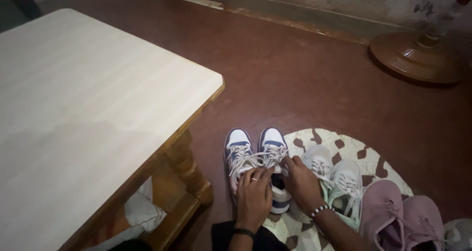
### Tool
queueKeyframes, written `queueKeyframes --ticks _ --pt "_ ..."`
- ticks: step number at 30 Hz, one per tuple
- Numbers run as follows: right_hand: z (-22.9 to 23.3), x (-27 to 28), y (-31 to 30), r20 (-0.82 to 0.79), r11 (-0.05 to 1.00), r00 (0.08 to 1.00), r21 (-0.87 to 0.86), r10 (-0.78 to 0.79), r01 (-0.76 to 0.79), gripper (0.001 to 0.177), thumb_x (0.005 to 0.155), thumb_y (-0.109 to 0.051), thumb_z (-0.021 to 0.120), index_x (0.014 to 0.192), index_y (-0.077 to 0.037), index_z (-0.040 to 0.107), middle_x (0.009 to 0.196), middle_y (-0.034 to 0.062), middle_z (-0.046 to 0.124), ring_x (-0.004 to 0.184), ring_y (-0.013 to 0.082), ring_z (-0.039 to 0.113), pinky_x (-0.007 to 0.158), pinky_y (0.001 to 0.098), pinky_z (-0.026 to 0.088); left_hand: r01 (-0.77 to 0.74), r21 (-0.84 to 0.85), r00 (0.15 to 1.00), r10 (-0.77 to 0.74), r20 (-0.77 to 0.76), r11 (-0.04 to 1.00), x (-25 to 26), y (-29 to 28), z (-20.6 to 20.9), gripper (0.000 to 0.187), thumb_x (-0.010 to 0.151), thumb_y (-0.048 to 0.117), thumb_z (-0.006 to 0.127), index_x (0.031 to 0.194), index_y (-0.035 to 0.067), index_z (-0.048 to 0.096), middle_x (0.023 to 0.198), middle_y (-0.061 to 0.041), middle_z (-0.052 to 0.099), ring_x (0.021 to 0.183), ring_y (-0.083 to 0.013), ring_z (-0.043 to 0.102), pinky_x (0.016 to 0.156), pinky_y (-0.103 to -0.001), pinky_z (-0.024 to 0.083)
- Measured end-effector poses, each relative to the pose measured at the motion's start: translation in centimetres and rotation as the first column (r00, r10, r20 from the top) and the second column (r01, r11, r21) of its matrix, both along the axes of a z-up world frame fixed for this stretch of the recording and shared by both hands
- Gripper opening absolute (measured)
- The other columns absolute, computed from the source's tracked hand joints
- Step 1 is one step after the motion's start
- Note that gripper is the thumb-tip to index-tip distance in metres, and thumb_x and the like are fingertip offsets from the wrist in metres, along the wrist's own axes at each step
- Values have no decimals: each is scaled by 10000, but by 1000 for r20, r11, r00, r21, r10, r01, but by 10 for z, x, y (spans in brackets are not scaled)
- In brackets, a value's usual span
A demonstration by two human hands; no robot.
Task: The person laces a pink sneaker on a table, threading the laces through eyelets and tying a bow. They then move to the floor and arrange multiple pairs of shoes on a rug.
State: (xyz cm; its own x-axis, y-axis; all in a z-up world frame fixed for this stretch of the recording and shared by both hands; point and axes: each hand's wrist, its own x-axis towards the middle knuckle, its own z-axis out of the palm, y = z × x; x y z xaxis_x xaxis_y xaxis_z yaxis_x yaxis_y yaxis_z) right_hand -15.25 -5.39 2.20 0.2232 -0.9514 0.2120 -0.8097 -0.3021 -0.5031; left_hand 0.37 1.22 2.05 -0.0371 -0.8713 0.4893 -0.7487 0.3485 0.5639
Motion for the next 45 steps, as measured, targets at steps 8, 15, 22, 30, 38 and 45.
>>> queueKeyframes --ticks 8,15,22,30,38,45 --pt "-17 1 -13 -148 992 988 -109 45 -62 352 818 -131 675 1155 -109 574 1028 131 646 900 364 687 724 475 565 -51 52 996 55 -74 997 0 0 -3 415 834 93 644 1244 55 692 1171 -166 694 1189 -369 557 1031 -483 415" --pt "-29 0 -14 -178 980 982 -175 59 -91 337 801 -94 650 1136 -94 605 1030 112 640 974 328 669 740 453 566 -39 4 995 39 -87 999 -1 -1 -4 401 827 85 649 1223 43 700 1153 -187 712 1170 -392 577 1013 -490 439" --pt "-26 2 -11 -238 979 970 -179 55 -100 267 823 -69 622 1088 -104 629 1069 98 636 1001 306 666 722 432 572 -61 57 996 64 -55 997 -2 0 -5 397 834 93 649 1223 48 713 1149 -262 688 1184 -418 580 1031 -508 427" --pt "-28 3 -11 -304 979 949 -156 79 -132 293 788 -46 642 1080 -60 617 1049 123 641 1012 306 670 746 407 581 -44 84 998 48 -38 995 -1 -1 -10 445 840 95 632 1276 24 685 1156 -260 685 1214 -422 560 1055 -514 406" --pt "-33 2 -15 -378 978 914 -87 145 -191 221 821 -27 639 1038 -23 600 1021 173 646 985 332 685 785 402 589 -88 69 995 91 -43 994 -4 -2 -14 392 879 114 636 1260 48 697 1193 -256 670 1190 -412 570 1045 -505 410" --pt "-27 6 -10 -468 961 868 -118 167 -249 248 803 -19 638 1044 12 592 1017 204 650 973 345 684 748 402 599 -99 102 992 106 -66 990 -5 1 -13 408 874 113 633 1275 68 689 1264 -249 633 1185 -416 555 1025 -503 414"
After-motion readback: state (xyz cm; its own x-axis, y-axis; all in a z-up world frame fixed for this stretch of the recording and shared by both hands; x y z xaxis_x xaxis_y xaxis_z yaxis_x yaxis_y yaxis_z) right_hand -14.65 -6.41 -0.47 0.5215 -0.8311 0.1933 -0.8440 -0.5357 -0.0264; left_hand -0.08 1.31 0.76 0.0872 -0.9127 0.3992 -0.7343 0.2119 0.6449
